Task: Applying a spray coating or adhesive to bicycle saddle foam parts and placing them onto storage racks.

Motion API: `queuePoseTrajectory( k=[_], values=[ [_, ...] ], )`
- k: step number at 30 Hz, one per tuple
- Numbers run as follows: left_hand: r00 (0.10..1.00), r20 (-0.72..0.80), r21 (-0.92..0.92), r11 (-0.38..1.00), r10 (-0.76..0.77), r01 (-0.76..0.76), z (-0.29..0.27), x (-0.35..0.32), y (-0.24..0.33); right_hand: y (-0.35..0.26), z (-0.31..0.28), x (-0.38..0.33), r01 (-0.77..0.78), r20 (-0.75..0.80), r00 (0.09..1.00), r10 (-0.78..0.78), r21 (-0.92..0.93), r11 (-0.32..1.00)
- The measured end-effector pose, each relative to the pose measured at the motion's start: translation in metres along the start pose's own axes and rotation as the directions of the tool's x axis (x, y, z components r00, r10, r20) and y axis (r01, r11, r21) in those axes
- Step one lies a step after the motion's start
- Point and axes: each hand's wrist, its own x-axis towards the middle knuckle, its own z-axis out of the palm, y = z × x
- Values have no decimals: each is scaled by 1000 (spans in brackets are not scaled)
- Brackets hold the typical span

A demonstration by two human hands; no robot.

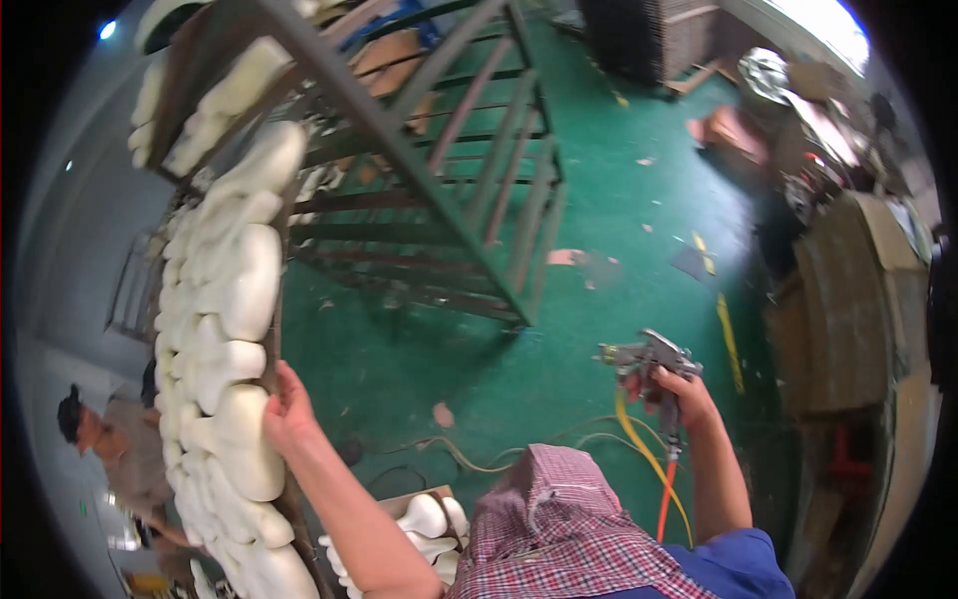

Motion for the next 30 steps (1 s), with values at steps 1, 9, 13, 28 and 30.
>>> queuePoseTrajectory(
  k=[1,9,13,28,30],
  values=[
    [999,36,28,999,-17,16,1,6,-11,-4,2,-2,42,23,999,-45,104,994],
    [891,394,587,807,-224,-57,6,27,-87,37,27,6,-6,286,929,-236,648,761],
    [727,454,826,548,-515,-128,-19,-40,-88,61,69,15,-140,441,857,-268,698,702],
    [700,714,672,-301,20,-677,-221,-313,325,212,374,-188,-175,774,96,625,-605,776],
    [632,774,548,-454,-44,-703,-236,-358,353,247,383,-243,13,798,-25,602,-602,798]
  ],
)
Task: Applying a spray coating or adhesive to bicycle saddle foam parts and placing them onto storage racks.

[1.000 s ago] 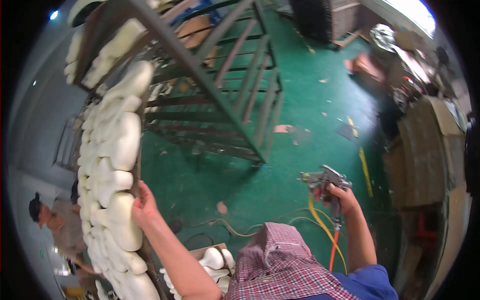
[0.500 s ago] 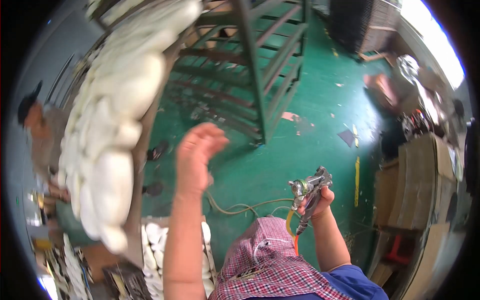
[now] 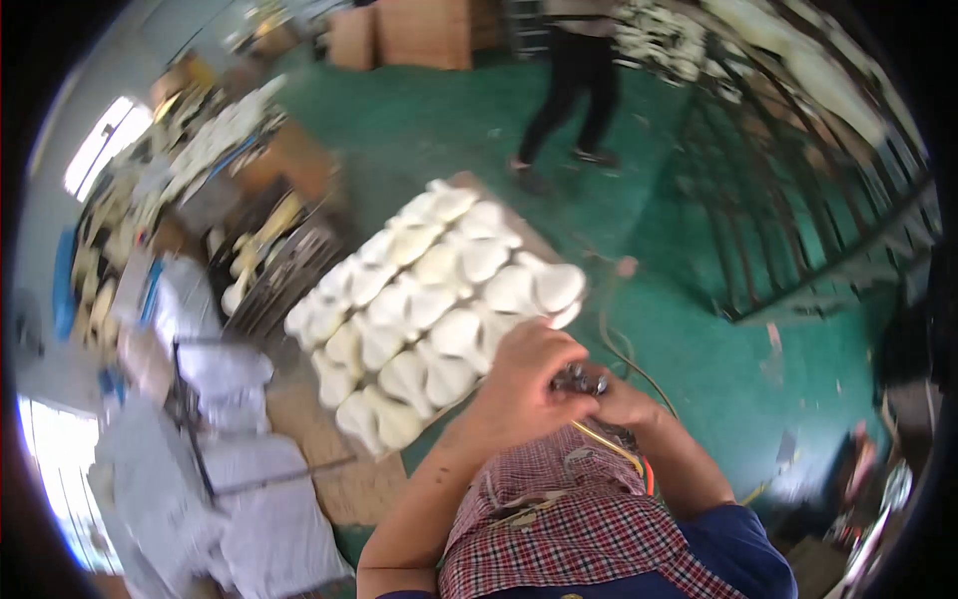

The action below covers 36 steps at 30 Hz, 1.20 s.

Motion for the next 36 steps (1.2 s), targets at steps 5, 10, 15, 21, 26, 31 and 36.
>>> queuePoseTrajectory(
  k=[5,10,15,21,26,31,36],
  values=[
    [984,50,19,985,-173,172,-82,-118,-7,41,122,59,15,281,959,30,-159,987],
    [965,13,-10,965,-263,264,-137,-195,-16,38,202,101,-58,359,906,223,-419,906],
    [927,-129,-113,934,-353,340,-186,-239,-31,32,253,149,-68,440,856,273,-427,902],
    [918,-210,36,936,-336,351,-254,-286,-72,51,314,213,14,442,868,224,-473,881],
    [353,-644,-286,641,-679,712,-285,-411,-104,44,354,264,-112,176,963,205,-430,896],
    [-164,-519,-471,120,-839,874,-238,-584,-109,44,382,289,-96,107,982,159,-441,892],
    [-449,-283,-660,-168,-848,733,-123,-753,-85,54,411,265,-207,154,933,324,-506,837]
  ],
)
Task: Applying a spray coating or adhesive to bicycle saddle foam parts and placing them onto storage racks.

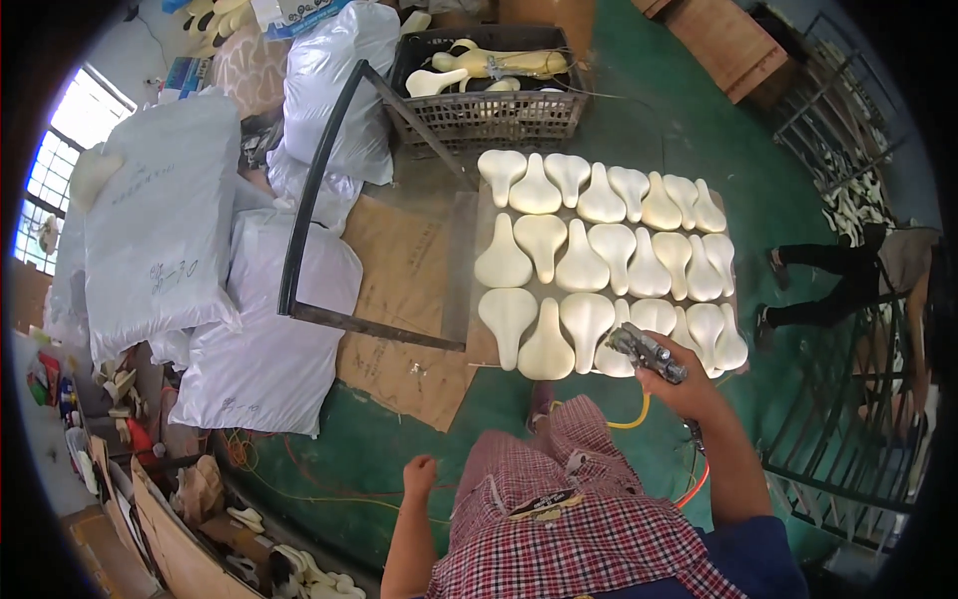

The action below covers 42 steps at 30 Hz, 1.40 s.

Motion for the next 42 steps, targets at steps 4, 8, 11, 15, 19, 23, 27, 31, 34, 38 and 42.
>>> queuePoseTrajectory(
  k=[4,8,11,15,19,23,27,31,34,38,42],
  values=[
    [927,140,-208,905,-348,372,-15,-10,-35,-9,23,-1,130,-214,969,-126,2,992],
    [926,144,-298,877,-348,376,-49,-2,-74,-15,50,-22,116,-227,965,-128,-67,991],
    [930,142,-358,858,-340,369,-72,4,-90,-7,72,-46,66,-163,984,-70,-32,997],
    [941,100,-412,848,-322,334,-87,2,-96,-16,85,-61,69,-288,955,-76,-34,997],
    [923,108,-441,814,-370,378,-83,-8,-108,-9,85,-76,-3,-221,975,-13,-74,997],
    [927,140,-409,833,-347,373,-66,-25,-113,0,83,-72,69,-273,960,-70,-14,998],
    [916,143,-425,812,-375,399,-49,-38,-110,-6,76,-74,115,-287,952,-109,4,993],
    [929,155,-402,837,-336,370,-36,-54,-111,29,66,-100,10,-184,983,-15,-24,1000],
    [930,146,-384,847,-337,367,-28,-68,-106,38,60,-111,56,-173,983,-60,-29,998],
    [934,93,-419,837,-346,352,-11,-84,-109,35,51,-118,59,-225,972,-66,-39,998],
    [926,124,-409,832,-357,376,4,-105,-112,53,47,-151,-13,-42,999,8,-129,992]
  ],
)
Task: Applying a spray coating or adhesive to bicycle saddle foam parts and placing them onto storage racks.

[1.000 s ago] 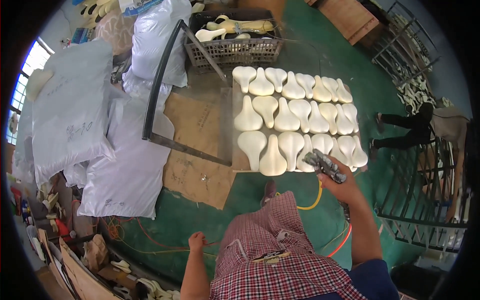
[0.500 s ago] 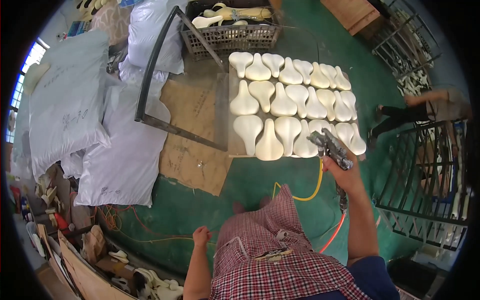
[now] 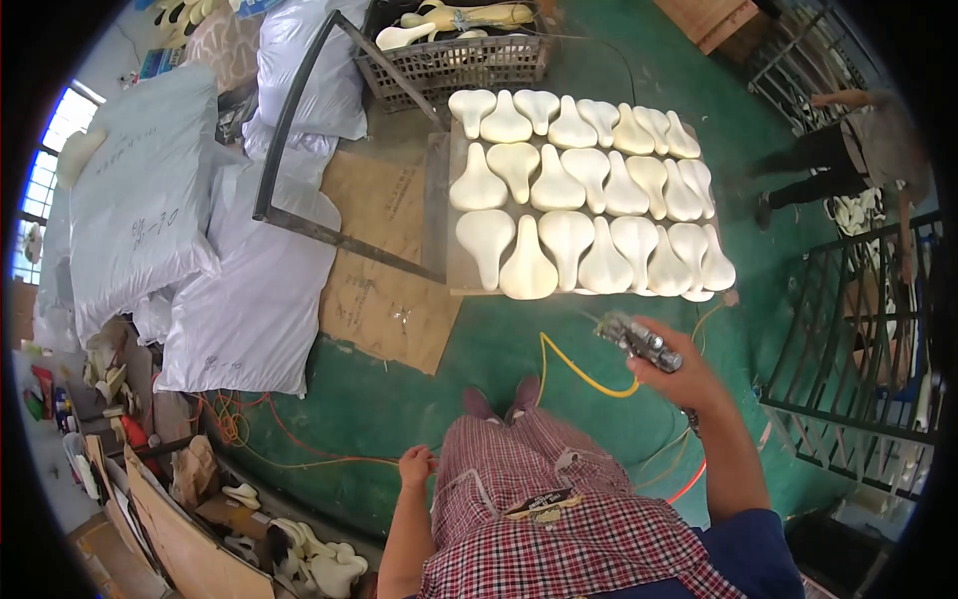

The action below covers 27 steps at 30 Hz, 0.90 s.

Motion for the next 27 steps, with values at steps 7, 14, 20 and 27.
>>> queuePoseTrajectory(
  k=[7,14,20,27],
  values=[
    [996,85,98,995,-28,20,-11,-4,-23,7,11,-13,140,-132,983,-126,102,985],
    [998,33,84,995,51,-54,-27,-4,-19,20,21,-56,98,-77,993,-93,56,994],
    [1000,-24,-13,1000,12,-12,-44,-9,-46,20,6,-50,189,-256,949,-185,-11,982],
    [995,-86,4,999,-41,41,-18,-33,-54,8,-48,-10,195,-379,909,-176,11,981]
  ],
)
